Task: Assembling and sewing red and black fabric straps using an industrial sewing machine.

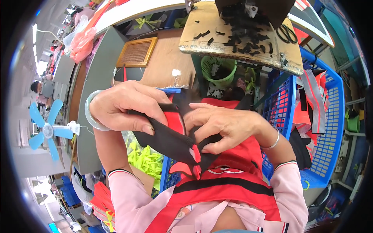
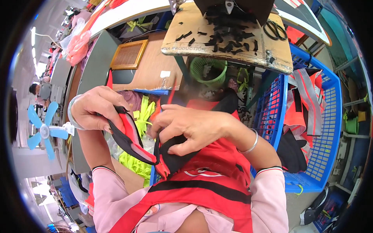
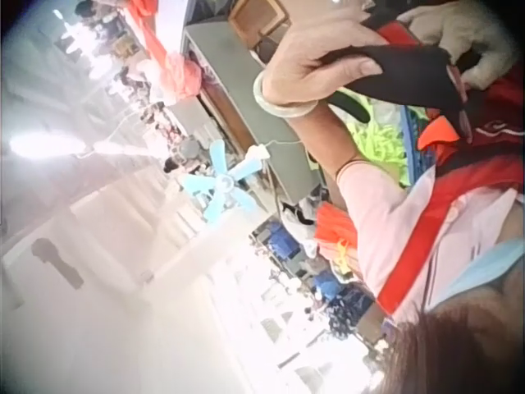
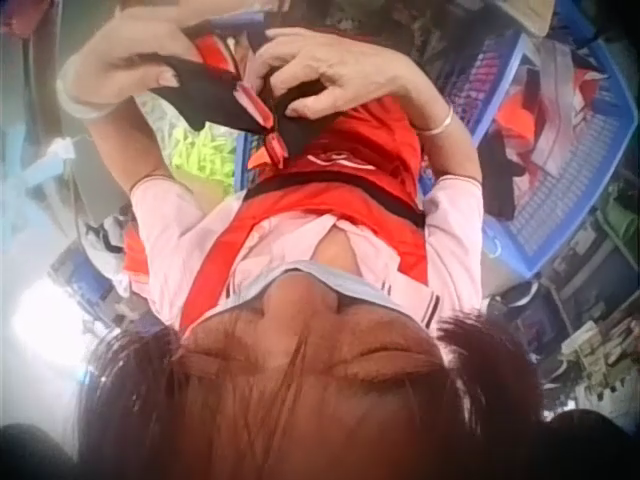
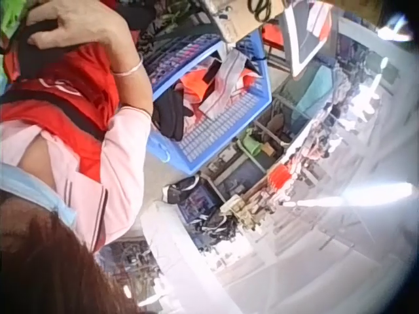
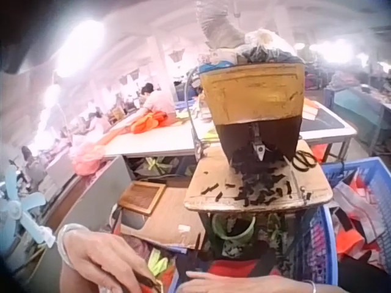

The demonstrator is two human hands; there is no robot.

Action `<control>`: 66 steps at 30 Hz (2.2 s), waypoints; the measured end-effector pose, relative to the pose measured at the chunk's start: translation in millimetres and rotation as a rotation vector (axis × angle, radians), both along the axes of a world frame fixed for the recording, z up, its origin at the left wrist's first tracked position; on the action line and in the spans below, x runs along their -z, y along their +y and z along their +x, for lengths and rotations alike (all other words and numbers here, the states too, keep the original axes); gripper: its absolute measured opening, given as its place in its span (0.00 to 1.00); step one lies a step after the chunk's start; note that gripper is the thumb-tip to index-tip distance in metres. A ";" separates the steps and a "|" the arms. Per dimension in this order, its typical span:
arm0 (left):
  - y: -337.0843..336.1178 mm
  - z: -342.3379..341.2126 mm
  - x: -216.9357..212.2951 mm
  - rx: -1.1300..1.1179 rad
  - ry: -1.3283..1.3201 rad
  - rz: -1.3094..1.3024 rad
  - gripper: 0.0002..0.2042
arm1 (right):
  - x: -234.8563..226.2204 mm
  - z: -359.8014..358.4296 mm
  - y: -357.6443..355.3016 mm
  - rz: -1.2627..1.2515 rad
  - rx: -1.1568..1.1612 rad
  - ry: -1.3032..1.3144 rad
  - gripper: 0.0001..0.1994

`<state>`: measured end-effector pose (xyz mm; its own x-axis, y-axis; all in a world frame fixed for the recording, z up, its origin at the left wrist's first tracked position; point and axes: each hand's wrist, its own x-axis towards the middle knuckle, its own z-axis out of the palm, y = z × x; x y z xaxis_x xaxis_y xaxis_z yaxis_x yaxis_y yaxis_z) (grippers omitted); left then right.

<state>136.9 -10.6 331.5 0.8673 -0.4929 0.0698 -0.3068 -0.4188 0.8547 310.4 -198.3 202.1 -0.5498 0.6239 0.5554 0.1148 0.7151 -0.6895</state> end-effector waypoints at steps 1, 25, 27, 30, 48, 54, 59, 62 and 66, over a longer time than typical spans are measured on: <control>1.2 -5.8 -3.5 -0.045 0.034 0.010 0.08 | 2.7 -2.6 -3.8 -0.055 0.024 -0.016 0.11; -123.2 88.3 168.4 -0.717 0.045 0.101 0.41 | -51.2 112.6 -105.3 -0.357 0.842 -0.438 0.12; -127.0 97.2 167.3 -0.734 0.039 0.160 0.42 | -51.4 122.2 -99.6 -0.376 0.819 -0.371 0.12; -136.5 100.4 170.4 -0.749 -0.019 0.162 0.42 | -47.9 130.4 -90.8 -0.428 0.739 -0.312 0.12; -3.2 159.6 73.4 -0.724 -0.265 0.516 0.26 | -37.4 185.5 -41.5 -0.027 1.117 -0.653 0.13; 19.4 190.4 77.3 -0.761 -0.236 0.597 0.28 | -29.0 205.8 -26.4 0.060 1.246 -0.683 0.14; 50.1 207.1 84.6 -0.653 -0.285 0.536 0.28 | -40.5 214.0 -13.6 0.014 1.252 -0.665 0.14; 60.0 220.3 85.5 -0.605 -0.223 0.470 0.28 | -38.5 226.6 -8.6 -0.009 1.232 -0.656 0.15; 70.0 233.4 83.7 -0.562 -0.156 0.486 0.26 | -39.9 238.0 -5.6 -0.038 1.214 -0.649 0.16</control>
